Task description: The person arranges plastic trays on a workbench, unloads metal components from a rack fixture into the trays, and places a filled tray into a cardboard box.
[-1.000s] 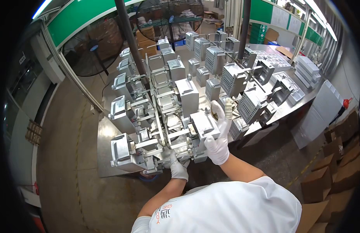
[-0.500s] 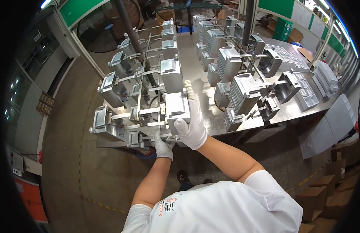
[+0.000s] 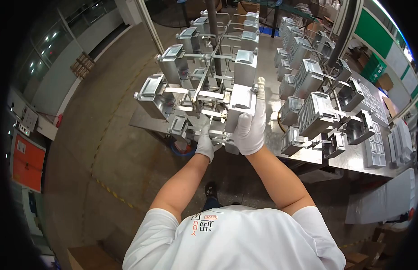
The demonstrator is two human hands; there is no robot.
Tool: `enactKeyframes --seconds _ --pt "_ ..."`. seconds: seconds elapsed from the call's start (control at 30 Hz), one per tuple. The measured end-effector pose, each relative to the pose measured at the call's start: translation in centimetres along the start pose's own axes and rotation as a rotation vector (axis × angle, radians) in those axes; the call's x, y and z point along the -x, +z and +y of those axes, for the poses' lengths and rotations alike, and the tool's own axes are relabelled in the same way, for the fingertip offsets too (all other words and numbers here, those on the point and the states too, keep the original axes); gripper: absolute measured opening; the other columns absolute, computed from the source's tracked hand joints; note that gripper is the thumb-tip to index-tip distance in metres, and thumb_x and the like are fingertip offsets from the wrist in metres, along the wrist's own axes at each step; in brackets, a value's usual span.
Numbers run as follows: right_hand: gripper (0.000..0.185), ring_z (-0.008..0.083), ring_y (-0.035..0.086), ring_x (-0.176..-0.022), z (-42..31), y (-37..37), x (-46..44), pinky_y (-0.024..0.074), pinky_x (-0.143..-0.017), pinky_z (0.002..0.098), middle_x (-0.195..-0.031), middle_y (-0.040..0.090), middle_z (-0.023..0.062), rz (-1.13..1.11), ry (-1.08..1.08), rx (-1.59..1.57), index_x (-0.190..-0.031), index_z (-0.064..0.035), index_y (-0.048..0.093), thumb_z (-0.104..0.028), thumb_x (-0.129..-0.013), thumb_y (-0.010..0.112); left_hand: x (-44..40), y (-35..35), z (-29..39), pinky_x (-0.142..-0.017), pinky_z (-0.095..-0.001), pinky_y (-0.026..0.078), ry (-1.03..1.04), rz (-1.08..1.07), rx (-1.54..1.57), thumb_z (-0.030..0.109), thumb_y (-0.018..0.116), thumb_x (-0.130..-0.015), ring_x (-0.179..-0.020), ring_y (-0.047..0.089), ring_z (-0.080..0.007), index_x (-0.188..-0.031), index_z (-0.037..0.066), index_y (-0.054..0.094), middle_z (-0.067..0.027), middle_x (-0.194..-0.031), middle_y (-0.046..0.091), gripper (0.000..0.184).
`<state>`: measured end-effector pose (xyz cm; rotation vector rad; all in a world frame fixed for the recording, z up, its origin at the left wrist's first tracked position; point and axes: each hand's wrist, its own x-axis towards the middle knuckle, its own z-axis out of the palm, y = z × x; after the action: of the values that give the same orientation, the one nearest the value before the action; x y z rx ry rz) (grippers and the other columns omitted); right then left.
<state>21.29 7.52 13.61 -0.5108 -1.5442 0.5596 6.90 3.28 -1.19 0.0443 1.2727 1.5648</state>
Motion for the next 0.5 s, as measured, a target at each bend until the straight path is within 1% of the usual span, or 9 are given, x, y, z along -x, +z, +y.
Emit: enactKeyframes --seconds 0.07,0.13,0.17,0.2,0.23,0.3,0.33,0.43,0.5 --pt "0.085 0.0401 0.051 -0.123 0.0 0.1 -0.4 0.0381 -0.106 0.0412 -0.146 0.039 0.0310 0.018 -0.049 0.033 -0.151 0.0122 0.019 -0.053 -0.100 0.038 -0.4 -0.2 -0.1 -0.083 -0.0426 0.049 0.015 -0.055 -0.020 0.059 0.055 -0.088 -0.076 0.063 -0.0199 -0.109 0.013 0.060 -0.0063 -0.091 0.063 0.051" --pt "0.084 0.0402 0.049 -0.127 -0.1 0.7 0.1 0.0364 -0.109 0.0406 -0.148 0.037 0.0309 0.027 -0.092 0.046 -0.151 0.0121 0.019 -0.053 -0.101 0.037 0.7 0.6 0.4 -0.087 -0.0514 0.046 0.000 -0.010 0.014 0.054 0.059 -0.089 -0.079 0.061 -0.0213 -0.107 0.014 0.058 -0.0026 -0.083 0.055 0.044" --pt "0.084 0.0397 0.047 -0.129 -0.3 0.5 0.4 0.0351 -0.110 0.0402 -0.150 0.036 0.0306 0.001 -0.039 0.035 -0.151 0.0119 0.019 -0.053 -0.101 0.035 1.2 0.7 0.6 -0.087 -0.0514 0.046 -0.003 0.027 0.030 0.054 0.059 -0.089 -0.079 0.061 -0.0213 -0.107 0.014 0.058 -0.0026 -0.083 0.055 0.044" --pt "0.083 0.0392 0.046 -0.132 -0.5 0.3 0.6 0.0339 -0.111 0.0399 -0.152 0.034 0.0304 -0.024 0.015 0.025 -0.152 0.0116 0.019 -0.054 -0.102 0.033 1.6 0.9 0.7 -0.089 -0.0518 0.044 0.002 0.012 0.019 0.055 0.059 -0.089 -0.080 0.061 -0.0221 -0.107 0.014 0.058 -0.0031 -0.084 0.055 0.044" --pt "0.084 0.0389 0.046 -0.132 -0.7 0.5 0.5 0.0340 -0.111 0.0396 -0.152 0.035 0.0301 -0.010 0.017 0.012 -0.152 0.0113 0.020 -0.056 -0.102 0.032 1.6 1.0 0.8 -0.090 -0.0521 0.042 0.007 -0.008 0.005 0.056 0.058 -0.088 -0.081 0.061 -0.0229 -0.107 0.014 0.057 -0.0036 -0.086 0.054 0.045" --pt "0.086 0.0383 0.046 -0.132 -0.7 0.7 0.6 0.0341 -0.110 0.0392 -0.151 0.036 0.0296 0.002 0.033 -0.009 -0.152 0.0108 0.020 -0.059 -0.102 0.030 0.1 0.5 0.2 -0.090 -0.0520 0.043 -0.001 0.003 -0.023 0.057 0.058 -0.088 -0.081 0.061 -0.0236 -0.110 0.013 0.056 -0.0049 -0.092 0.054 0.049" --pt "0.087 0.0380 0.046 -0.132 -0.6 0.8 0.8 0.0341 -0.110 0.0390 -0.151 0.036 0.0294 0.000 0.048 -0.018 -0.152 0.0107 0.021 -0.060 -0.102 0.030 -0.3 0.3 -0.1 -0.090 -0.0520 0.043 0.001 0.008 -0.016 0.057 0.058 -0.088 -0.081 0.061 -0.0236 -0.110 0.013 0.056 -0.0049 -0.092 0.054 0.049" --pt "0.087 0.0348 0.050 -0.124 -0.3 0.7 1.2 0.0375 -0.105 0.0376 -0.143 0.045 0.0264 -0.002 0.175 -0.109 -0.152 0.0083 0.023 -0.062 -0.101 0.031 -0.4 0.4 -0.1 -0.092 -0.0530 0.043 -0.002 0.026 -0.053 0.060 0.057 -0.089 -0.080 0.061 -0.0247 -0.111 0.011 0.054 -0.0064 -0.095 0.053 0.053" --pt "0.082 0.0245 0.053 -0.110 0.9 0.6 2.1 0.0400 -0.098 0.0334 -0.127 0.054 0.0163 0.007 0.242 -0.162 -0.146 0.0045 0.034 -0.064 -0.101 0.032 0.3 0.8 0.5 -0.093 -0.0529 0.044 0.021 0.008 -0.068 0.061 0.056 -0.089 -0.084 0.061 -0.0261 -0.115 0.010 0.053 -0.0078 -0.098 0.053 0.058"
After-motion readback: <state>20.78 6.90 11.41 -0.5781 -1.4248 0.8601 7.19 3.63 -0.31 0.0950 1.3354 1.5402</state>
